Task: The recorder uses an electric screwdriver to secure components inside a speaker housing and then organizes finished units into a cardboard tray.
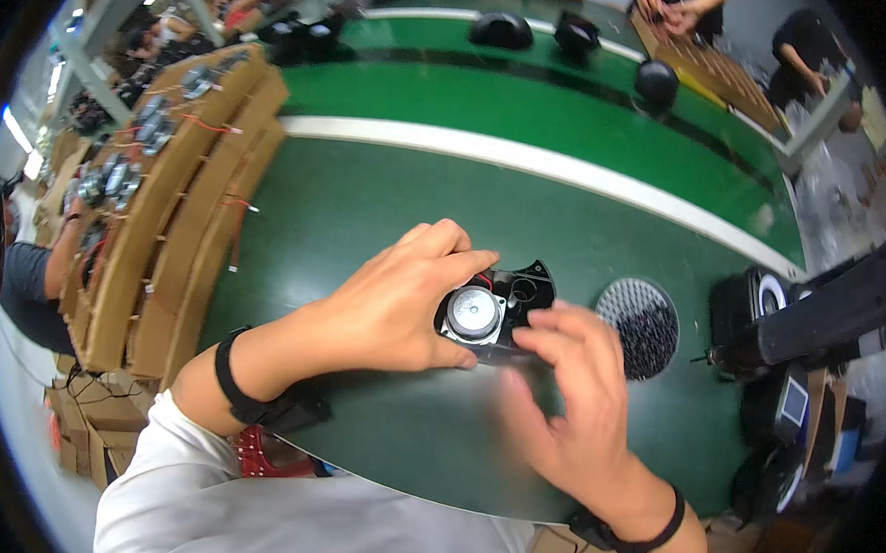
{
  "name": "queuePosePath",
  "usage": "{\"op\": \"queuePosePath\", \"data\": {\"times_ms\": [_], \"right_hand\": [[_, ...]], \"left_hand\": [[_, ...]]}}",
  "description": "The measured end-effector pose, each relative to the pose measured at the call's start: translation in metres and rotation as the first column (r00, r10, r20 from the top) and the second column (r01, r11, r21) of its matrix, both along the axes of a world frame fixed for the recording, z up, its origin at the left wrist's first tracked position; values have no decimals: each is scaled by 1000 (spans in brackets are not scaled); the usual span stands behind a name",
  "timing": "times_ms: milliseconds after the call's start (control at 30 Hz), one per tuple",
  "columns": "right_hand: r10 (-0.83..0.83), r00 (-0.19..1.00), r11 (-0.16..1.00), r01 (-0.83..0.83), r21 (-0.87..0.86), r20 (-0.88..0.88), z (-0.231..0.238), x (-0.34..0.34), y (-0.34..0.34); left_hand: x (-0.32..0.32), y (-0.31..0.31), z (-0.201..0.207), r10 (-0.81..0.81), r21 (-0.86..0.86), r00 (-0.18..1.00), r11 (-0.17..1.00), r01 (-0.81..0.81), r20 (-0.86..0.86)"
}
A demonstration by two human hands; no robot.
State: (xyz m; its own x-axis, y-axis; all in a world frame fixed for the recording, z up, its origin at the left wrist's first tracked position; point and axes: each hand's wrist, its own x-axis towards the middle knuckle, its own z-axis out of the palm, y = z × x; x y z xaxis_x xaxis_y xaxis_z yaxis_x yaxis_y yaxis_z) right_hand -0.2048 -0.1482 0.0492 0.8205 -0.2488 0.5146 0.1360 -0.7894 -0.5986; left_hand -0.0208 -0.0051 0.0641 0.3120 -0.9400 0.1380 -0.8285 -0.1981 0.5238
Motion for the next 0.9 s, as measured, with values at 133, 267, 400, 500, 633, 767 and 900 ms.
{"op": "queuePosePath", "data": {"times_ms": [133, 267, 400, 500, 633, 767, 900], "right_hand": [[-8, 999, 998, 5, -55, -49, -9, 15, -15], [-123, 980, 992, 122, -18, -156, -7, 18, -14], [-177, 960, 984, 168, -57, -216, -5, 24, 5], [-239, 937, 952, 174, -252, -255, -5, 23, 9], [-258, 927, 932, 165, -323, -271, -11, 25, 14], [-271, 923, 928, 175, -330, -273, -11, 26, 13], [-274, 905, 935, 171, -312, -325, -6, 24, 10]], "left_hand": [[-7, -10, -10, -110, -192, 993, 976, 99, -47], [7, 4, -17, -168, -280, 979, 951, 129, -117], [5, 14, -35, -146, -370, 979, 925, 84, -144], [-2, 7, -48, -134, -457, 990, 884, 101, -40], [-5, 11, -37, -53, -335, 998, 940, 57, 21], [-3, 13, -40, -56, -256, 997, 964, 70, 62], [-3, 14, -43, -102, -273, 990, 954, 126, 99]]}}
